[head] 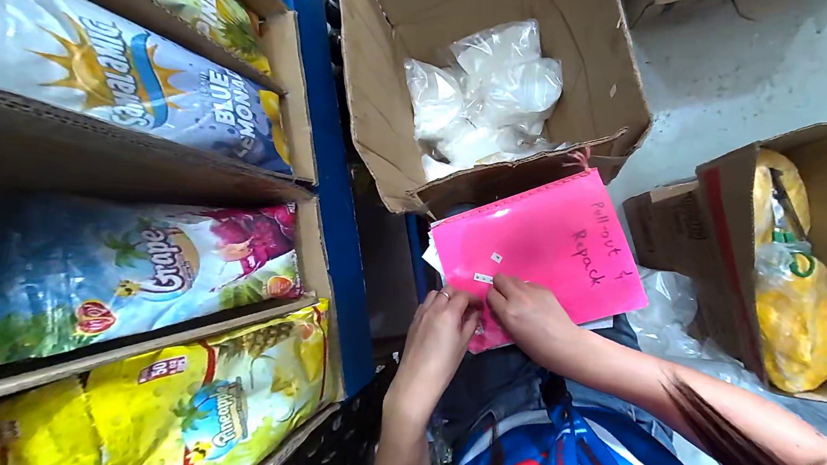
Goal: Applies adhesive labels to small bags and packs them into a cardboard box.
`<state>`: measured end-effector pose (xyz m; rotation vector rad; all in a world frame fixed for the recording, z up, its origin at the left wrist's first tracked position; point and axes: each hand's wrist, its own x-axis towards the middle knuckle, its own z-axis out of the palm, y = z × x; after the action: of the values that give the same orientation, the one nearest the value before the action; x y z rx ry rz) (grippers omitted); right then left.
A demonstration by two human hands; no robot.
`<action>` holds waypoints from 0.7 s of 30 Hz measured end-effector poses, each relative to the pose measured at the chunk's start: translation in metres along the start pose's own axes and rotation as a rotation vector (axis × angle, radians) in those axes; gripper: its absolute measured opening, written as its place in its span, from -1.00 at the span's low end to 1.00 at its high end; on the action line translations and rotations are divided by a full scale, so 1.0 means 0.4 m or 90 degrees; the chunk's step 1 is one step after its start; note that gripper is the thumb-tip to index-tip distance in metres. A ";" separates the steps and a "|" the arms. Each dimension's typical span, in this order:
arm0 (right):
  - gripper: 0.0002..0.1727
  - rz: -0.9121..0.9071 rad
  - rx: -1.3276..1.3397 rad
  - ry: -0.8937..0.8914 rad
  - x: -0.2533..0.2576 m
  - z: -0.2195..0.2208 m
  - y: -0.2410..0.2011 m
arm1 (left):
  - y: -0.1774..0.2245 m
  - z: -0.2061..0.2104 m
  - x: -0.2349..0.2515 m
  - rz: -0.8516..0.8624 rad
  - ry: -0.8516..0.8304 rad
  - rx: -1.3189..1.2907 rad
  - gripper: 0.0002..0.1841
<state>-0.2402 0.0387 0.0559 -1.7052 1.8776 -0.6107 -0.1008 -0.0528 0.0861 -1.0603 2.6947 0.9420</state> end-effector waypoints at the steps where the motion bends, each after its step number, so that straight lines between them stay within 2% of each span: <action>1: -0.88 -0.007 -0.014 0.013 -0.001 0.003 -0.001 | -0.002 0.001 0.000 0.002 0.004 -0.001 -0.85; 12: -0.88 -0.068 -0.037 0.051 -0.004 0.020 0.016 | -0.008 0.006 -0.001 0.024 0.034 -0.009 -0.84; 16: -0.85 -0.082 0.023 -0.025 0.001 0.006 0.032 | -0.011 0.000 -0.005 0.027 0.037 -0.032 -0.83; 19: -0.82 -0.054 0.138 -0.109 0.010 -0.031 0.043 | -0.014 -0.004 -0.006 0.029 0.051 -0.052 -0.83; 21: -0.81 -0.036 0.232 -0.127 0.017 -0.058 0.057 | -0.012 -0.010 -0.007 0.032 0.072 -0.072 -0.82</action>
<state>-0.2730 0.0339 0.0584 -1.5215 1.4815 -0.7256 -0.0951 -0.0562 0.0878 -1.1030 2.8014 1.0865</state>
